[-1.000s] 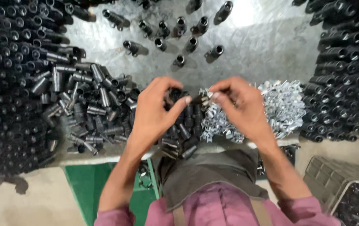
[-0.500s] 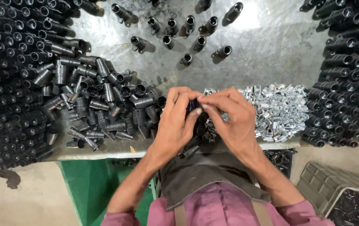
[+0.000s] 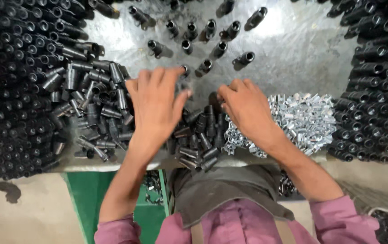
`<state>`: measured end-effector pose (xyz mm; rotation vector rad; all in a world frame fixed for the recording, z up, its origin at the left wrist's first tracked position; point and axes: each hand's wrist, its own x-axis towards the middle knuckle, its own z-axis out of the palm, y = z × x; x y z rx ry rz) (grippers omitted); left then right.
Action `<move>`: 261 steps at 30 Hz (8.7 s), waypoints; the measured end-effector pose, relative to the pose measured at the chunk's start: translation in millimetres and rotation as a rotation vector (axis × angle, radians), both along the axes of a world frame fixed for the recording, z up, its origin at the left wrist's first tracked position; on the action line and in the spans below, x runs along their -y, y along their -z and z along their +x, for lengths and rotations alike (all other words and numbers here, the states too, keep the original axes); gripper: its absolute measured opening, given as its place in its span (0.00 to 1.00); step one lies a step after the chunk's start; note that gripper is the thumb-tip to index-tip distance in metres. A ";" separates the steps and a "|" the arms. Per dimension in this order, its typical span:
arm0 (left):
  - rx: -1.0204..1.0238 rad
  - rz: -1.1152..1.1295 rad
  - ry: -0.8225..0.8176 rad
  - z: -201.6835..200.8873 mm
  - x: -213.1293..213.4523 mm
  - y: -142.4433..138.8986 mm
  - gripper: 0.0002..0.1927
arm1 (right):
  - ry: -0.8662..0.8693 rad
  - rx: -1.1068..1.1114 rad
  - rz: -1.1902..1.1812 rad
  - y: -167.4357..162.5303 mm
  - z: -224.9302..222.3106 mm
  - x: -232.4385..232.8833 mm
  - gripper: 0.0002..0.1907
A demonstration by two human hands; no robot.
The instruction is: The person repeatedly picks a black cylindrical metal part and a small silver metal piece, inserts the silver piece into the cylinder, and places the assembled unit on the table. The person continues this assembly cycle throughout the clip.
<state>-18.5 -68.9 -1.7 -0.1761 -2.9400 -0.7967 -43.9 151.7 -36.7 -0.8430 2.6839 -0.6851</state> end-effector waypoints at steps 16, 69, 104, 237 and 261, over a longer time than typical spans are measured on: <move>0.340 0.702 -0.044 56.2 -31.9 16.1 0.22 | 0.430 0.623 -0.728 -11.0 35.4 -7.3 0.10; 0.084 0.578 -0.117 85.8 -86.1 31.3 0.20 | 0.356 0.099 -0.358 -49.7 68.0 -19.5 0.13; 0.464 1.119 -0.032 58.6 -72.5 9.1 0.14 | 0.474 0.279 -0.240 -37.0 14.1 -75.6 0.15; -0.034 -0.130 -0.087 30.3 -4.4 35.9 0.20 | 0.088 -0.089 0.202 1.3 43.0 7.9 0.10; 0.619 1.322 -0.051 88.6 -12.5 27.7 0.12 | 0.133 -0.003 -0.433 -37.3 76.7 14.3 0.14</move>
